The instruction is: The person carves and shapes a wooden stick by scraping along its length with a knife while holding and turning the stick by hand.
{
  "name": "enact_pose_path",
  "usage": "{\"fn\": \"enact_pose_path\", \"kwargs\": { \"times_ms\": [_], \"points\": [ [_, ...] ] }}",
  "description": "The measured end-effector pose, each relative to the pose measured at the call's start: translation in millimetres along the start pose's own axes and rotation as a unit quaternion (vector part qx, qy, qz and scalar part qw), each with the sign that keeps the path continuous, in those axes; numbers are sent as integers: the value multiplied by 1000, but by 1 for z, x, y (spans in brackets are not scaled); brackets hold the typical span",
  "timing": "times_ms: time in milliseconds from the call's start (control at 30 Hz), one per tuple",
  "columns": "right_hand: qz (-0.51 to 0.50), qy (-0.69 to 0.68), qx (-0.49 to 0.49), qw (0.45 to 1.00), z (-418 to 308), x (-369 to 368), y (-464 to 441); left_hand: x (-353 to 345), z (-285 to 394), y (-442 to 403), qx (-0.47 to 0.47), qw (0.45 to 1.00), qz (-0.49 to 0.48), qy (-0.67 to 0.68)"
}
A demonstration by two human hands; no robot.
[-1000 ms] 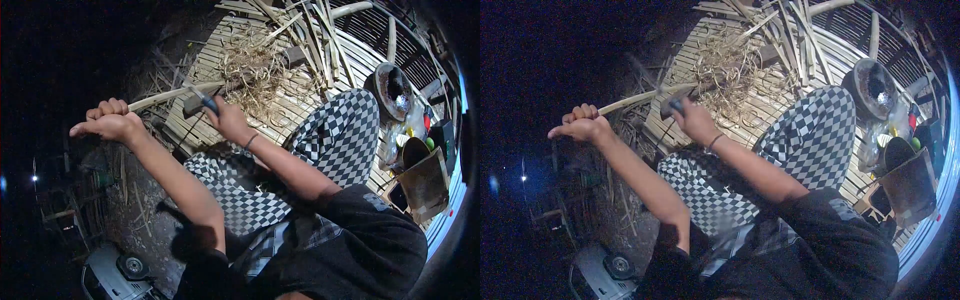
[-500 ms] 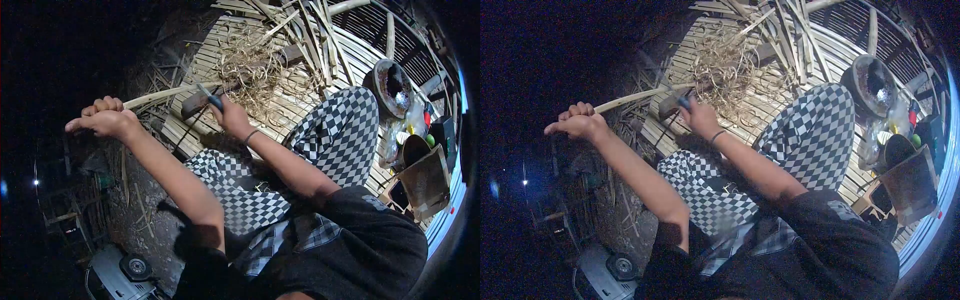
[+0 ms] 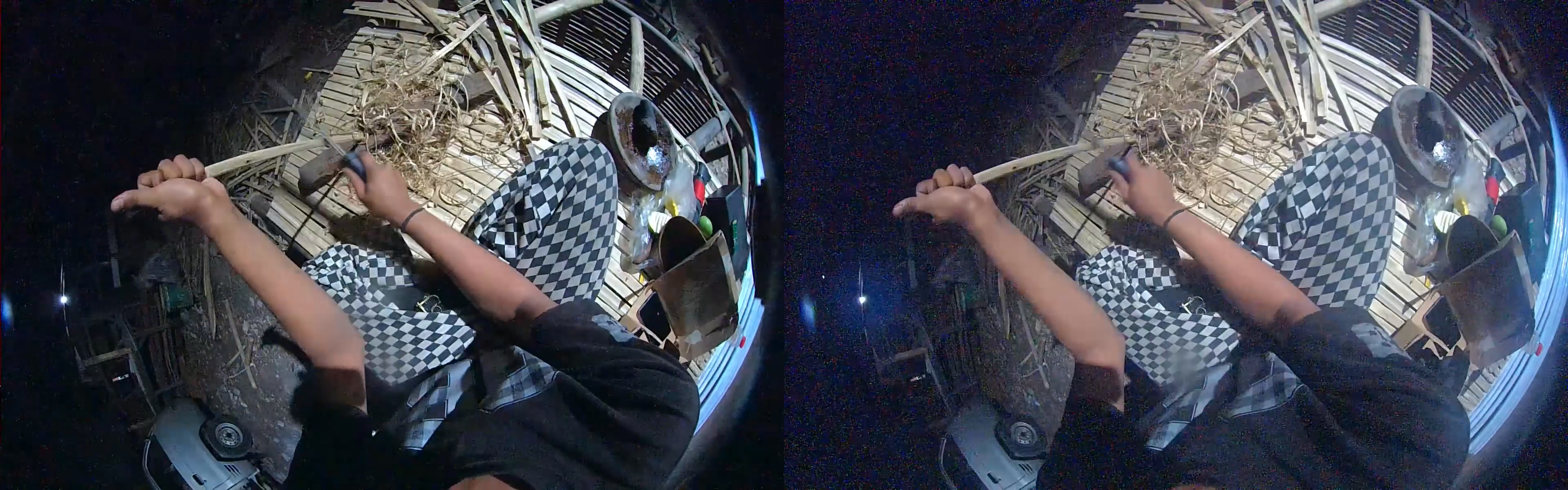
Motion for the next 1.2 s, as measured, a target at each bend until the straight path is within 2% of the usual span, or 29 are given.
{"fn": "enact_pose_path", "kwargs": {
  "times_ms": [33,100,133,233,300,400,433,500,533,633,700,733,833,867,933,1033,1067,1133,1200],
  "points": [
    [-11,14,-40,999,25,-5,-3,6,1,-1,-1,1000,7,3],
    [-16,52,-53,997,57,-7,-10,14,2,0,-5,1000,13,10],
    [-22,89,-72,993,60,-2,-12,13,3,1,-9,1000,3,16],
    [-25,59,-58,996,47,2,-7,5,-2,-3,-15,1000,-4,15],
    [-14,-18,-27,999,12,10,1,0,-10,-5,-11,1000,-1,4],
    [-36,-101,43,993,-70,38,10,-9,-19,-2,-1,998,-60,23],
    [-37,-101,44,993,-84,42,13,-9,-16,1,-1,998,-65,26],
    [-21,-97,127,987,-117,51,20,-9,-3,9,-10,997,-68,29],
    [-22,-99,131,986,-116,47,20,-9,3,14,-24,998,-61,18],
    [4,-68,54,996,-61,16,15,3,6,12,-28,999,-39,10],
    [-35,-41,7,999,-18,-1,4,8,4,6,-23,999,-29,17],
    [-37,-42,-9,998,-16,4,2,9,4,4,-19,999,-30,14],
    [-10,-63,50,997,-36,17,6,3,-7,-1,-9,999,-38,17],
    [-30,-77,12,997,-58,33,13,1,-9,-3,-6,999,-39,17],
    [-31,-74,71,994,-80,29,17,-4,-9,-2,-8,998,-53,14],
    [-39,-37,71,996,-77,20,15,-1,-4,-1,-14,998,-64,17],
    [-41,-38,74,996,-65,13,11,1,-1,-3,-12,997,-67,23],
    [-12,-14,-26,1000,-2,-3,0,13,2,-4,-12,999,-40,26],
    [0,12,-29,1000,44,-12,-9,24,2,-4,-7,999,-19,32]
  ]
}}
Point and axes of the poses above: each hand's wrist, its own y-axis away from the middle knuckle, its own x-axis out of the back of the hand, z = x × y, the point moved 9 cm from there along -y, towards the middle knuckle, and after that the axes turned 3 degrees about y, right-handed, at the moved point
